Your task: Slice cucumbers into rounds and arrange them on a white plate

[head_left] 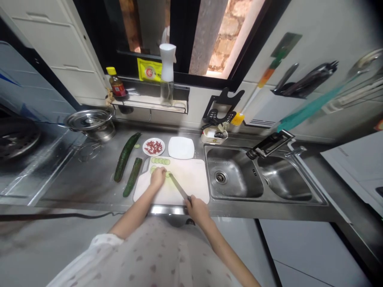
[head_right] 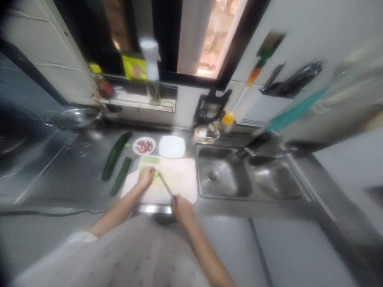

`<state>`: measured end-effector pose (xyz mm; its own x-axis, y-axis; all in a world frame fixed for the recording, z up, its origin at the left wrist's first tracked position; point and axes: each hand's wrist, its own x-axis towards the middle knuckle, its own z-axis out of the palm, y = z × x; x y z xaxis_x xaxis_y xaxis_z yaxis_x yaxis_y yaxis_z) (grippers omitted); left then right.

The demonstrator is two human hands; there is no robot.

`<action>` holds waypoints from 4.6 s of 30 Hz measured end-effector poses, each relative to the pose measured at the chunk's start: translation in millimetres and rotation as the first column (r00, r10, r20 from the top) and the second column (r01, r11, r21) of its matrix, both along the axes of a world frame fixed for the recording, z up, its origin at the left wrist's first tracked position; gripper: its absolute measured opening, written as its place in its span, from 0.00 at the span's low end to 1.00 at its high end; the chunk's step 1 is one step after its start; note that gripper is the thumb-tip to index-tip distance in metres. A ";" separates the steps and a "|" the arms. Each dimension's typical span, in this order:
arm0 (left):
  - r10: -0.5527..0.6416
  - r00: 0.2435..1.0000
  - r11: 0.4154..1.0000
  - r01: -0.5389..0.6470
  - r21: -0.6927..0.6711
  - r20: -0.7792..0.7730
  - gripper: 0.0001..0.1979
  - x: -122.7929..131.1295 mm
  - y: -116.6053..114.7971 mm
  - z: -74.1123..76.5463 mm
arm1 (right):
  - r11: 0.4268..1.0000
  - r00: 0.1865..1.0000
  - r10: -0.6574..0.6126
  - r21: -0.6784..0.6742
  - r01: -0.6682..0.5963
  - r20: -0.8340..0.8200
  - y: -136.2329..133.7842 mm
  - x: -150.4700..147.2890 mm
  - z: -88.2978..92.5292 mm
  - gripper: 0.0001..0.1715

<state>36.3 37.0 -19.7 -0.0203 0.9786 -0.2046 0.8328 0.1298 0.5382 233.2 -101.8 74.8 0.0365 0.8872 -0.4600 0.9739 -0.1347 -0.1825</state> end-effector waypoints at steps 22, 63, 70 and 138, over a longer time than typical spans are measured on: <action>0.005 1.000 1.000 -0.005 0.019 -0.017 0.11 2.0 -1.6 2.4 | 0.994 0.993 0.094 -0.070 -0.089 0.070 3.0 -7.3 2.1 0.17; -0.016 0.999 0.999 0.018 0.033 -0.040 0.11 1.6 1.2 -0.7 | 0.989 0.989 0.114 -0.102 -0.105 0.089 3.7 -6.9 2.1 0.18; -0.014 0.999 0.999 0.016 0.037 -0.049 0.11 2.2 0.4 0.3 | 0.991 0.992 0.102 -0.100 -0.094 0.079 8.8 -12.2 5.4 0.18; -0.097 0.994 0.983 0.104 0.149 -0.053 0.09 6.5 -16.4 5.8 | 1.000 0.999 -0.018 0.022 0.019 -0.027 7.7 14.3 -2.7 0.19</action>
